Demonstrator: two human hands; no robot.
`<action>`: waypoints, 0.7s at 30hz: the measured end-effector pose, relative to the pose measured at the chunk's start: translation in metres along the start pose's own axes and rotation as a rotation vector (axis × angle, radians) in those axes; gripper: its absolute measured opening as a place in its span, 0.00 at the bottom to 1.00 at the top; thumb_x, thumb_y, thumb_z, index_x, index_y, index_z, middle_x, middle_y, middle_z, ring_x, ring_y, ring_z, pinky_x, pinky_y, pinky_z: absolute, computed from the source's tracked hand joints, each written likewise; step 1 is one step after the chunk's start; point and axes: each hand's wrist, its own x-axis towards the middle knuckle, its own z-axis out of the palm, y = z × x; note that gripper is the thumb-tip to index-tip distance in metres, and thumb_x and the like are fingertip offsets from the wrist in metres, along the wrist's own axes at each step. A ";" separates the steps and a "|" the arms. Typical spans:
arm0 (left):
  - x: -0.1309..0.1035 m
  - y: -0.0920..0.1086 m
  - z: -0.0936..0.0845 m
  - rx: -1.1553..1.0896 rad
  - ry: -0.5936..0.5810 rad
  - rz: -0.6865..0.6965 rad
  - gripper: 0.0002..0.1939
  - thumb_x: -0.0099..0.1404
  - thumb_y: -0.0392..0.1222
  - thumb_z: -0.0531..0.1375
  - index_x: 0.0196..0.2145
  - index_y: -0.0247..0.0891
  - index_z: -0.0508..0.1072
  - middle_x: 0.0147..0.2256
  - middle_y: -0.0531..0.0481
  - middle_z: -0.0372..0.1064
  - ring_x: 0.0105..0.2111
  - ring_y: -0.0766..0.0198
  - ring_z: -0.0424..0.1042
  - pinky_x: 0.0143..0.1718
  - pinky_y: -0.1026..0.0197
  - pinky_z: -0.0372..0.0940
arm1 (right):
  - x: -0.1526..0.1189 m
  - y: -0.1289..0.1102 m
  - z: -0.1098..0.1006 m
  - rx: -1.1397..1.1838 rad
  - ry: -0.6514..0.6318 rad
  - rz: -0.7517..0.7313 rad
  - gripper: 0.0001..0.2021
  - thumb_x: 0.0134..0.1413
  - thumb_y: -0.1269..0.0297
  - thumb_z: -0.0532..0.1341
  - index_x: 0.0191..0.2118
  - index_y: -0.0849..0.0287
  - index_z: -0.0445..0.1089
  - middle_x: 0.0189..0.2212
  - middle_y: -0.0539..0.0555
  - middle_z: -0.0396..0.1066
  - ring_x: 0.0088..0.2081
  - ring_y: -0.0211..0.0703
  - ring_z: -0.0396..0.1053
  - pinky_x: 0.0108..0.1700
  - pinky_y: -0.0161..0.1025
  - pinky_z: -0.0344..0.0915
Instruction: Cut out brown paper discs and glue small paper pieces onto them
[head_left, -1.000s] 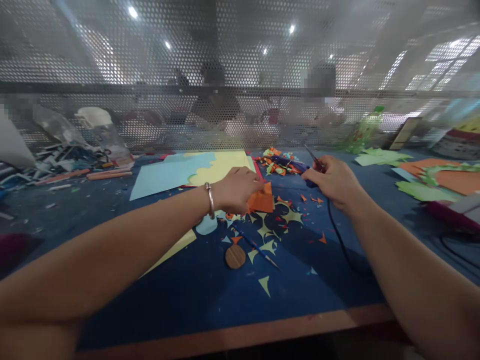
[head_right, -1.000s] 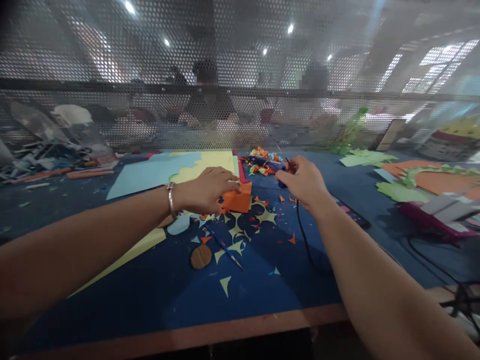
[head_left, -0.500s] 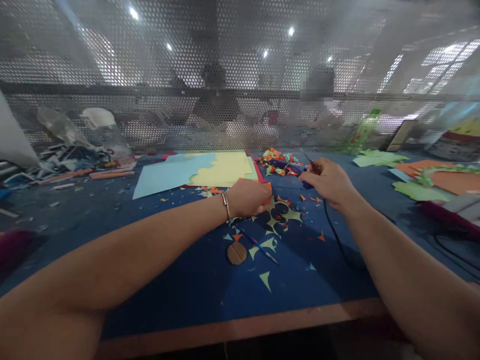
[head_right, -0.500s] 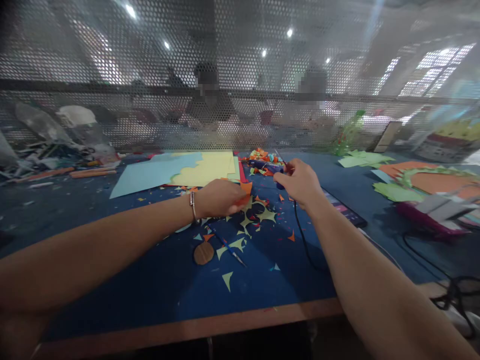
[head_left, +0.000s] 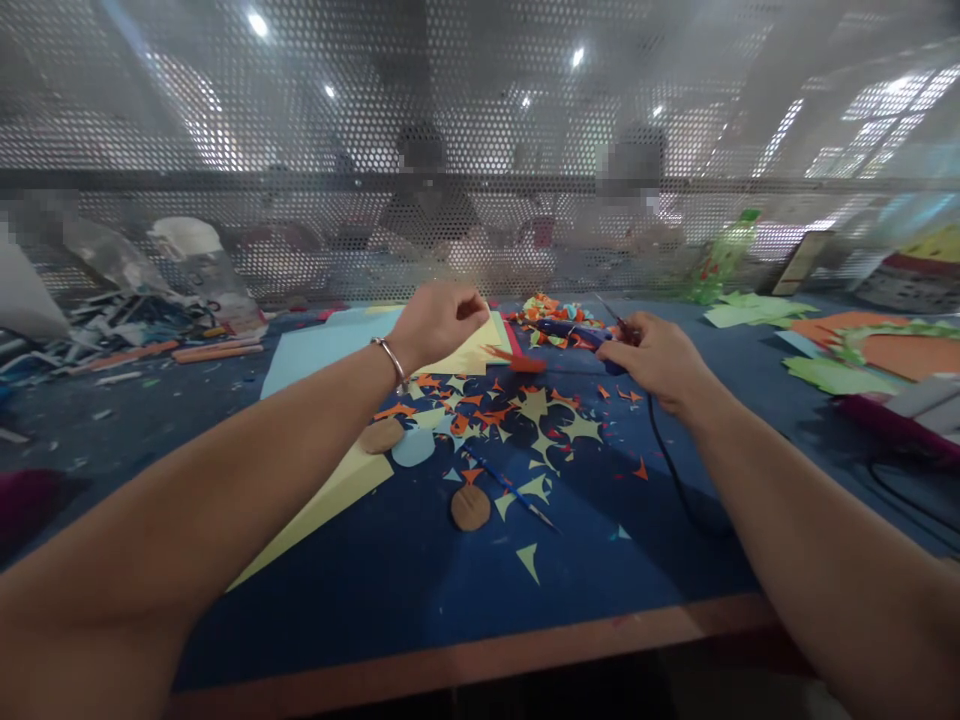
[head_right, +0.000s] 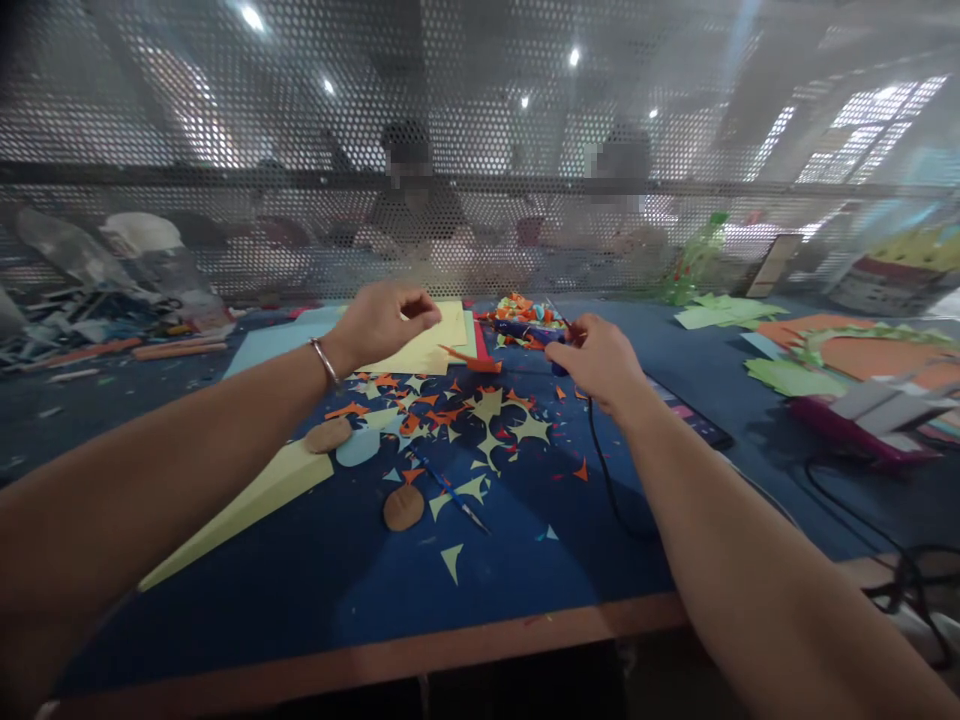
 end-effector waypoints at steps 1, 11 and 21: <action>-0.003 0.002 0.002 -0.022 -0.044 0.023 0.21 0.71 0.50 0.53 0.49 0.32 0.75 0.45 0.39 0.79 0.41 0.57 0.77 0.42 0.58 0.66 | -0.001 -0.001 0.000 0.001 -0.001 -0.002 0.10 0.40 0.62 0.67 0.26 0.55 0.65 0.23 0.50 0.66 0.27 0.42 0.63 0.30 0.40 0.56; -0.027 0.044 0.040 0.046 -0.426 0.204 0.39 0.63 0.67 0.59 0.57 0.31 0.71 0.54 0.32 0.74 0.51 0.45 0.74 0.47 0.53 0.66 | 0.001 0.003 0.001 0.007 -0.003 0.005 0.10 0.40 0.61 0.67 0.26 0.55 0.65 0.24 0.49 0.67 0.27 0.42 0.62 0.30 0.40 0.56; -0.016 0.040 0.039 0.164 -0.440 0.354 0.21 0.65 0.50 0.59 0.50 0.36 0.74 0.45 0.39 0.78 0.41 0.52 0.75 0.38 0.58 0.63 | -0.001 -0.002 -0.001 -0.008 -0.004 0.019 0.11 0.40 0.62 0.68 0.25 0.55 0.64 0.23 0.48 0.65 0.27 0.41 0.62 0.30 0.40 0.56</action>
